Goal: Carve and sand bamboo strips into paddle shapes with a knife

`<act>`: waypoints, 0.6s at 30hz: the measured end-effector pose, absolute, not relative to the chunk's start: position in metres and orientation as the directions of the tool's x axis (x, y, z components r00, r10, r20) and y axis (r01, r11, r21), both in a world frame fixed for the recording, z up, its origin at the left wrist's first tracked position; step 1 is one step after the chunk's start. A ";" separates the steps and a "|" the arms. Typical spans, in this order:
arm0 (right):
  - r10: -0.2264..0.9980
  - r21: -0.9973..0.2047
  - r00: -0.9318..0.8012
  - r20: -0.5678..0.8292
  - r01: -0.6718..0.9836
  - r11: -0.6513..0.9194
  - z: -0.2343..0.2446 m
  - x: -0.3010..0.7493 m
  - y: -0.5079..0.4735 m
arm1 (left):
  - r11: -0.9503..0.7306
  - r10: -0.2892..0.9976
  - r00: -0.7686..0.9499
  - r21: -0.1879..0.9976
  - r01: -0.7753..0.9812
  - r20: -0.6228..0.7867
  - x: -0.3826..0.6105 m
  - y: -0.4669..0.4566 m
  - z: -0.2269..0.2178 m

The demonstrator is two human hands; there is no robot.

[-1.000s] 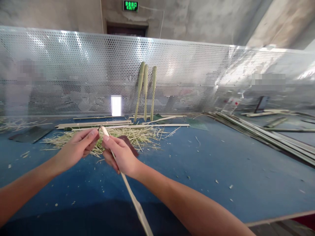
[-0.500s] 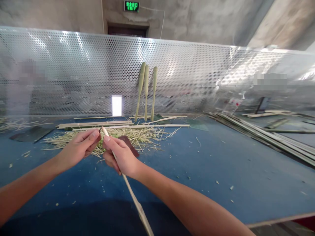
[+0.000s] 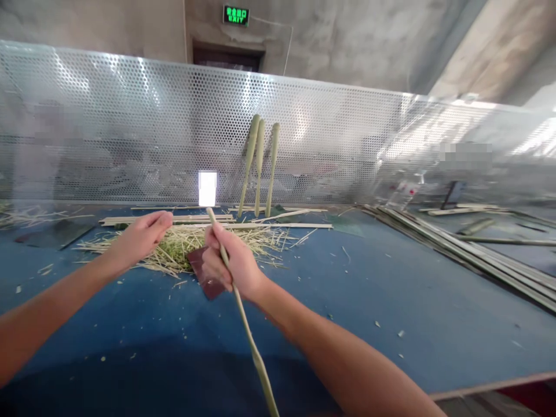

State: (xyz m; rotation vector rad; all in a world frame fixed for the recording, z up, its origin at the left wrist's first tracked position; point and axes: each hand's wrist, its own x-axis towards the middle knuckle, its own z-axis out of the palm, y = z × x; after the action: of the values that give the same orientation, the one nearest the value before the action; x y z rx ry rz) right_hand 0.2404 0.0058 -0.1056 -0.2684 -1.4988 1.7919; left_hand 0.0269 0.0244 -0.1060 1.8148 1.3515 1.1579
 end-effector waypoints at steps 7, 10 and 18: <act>0.708 -0.930 -0.700 0.099 -0.318 -0.185 -0.132 0.233 0.039 | -0.435 0.898 0.213 0.706 0.559 0.386 0.030 -0.004 -0.083; 0.735 -0.945 -0.674 0.066 -0.280 -0.172 -0.138 0.227 0.034 | -0.468 0.876 0.247 0.606 0.644 0.414 0.032 -0.005 -0.084; 0.949 -0.951 -0.315 0.005 -0.296 -0.093 -0.110 0.232 0.050 | -0.500 0.855 0.328 0.473 0.725 0.401 0.022 -0.010 -0.073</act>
State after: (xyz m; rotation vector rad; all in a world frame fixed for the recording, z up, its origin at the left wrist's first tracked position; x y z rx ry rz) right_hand 0.2322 0.0496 -0.1101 -0.8369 -1.1669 1.6025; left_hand 0.0225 -0.0099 -0.0726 2.3826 1.4415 0.9176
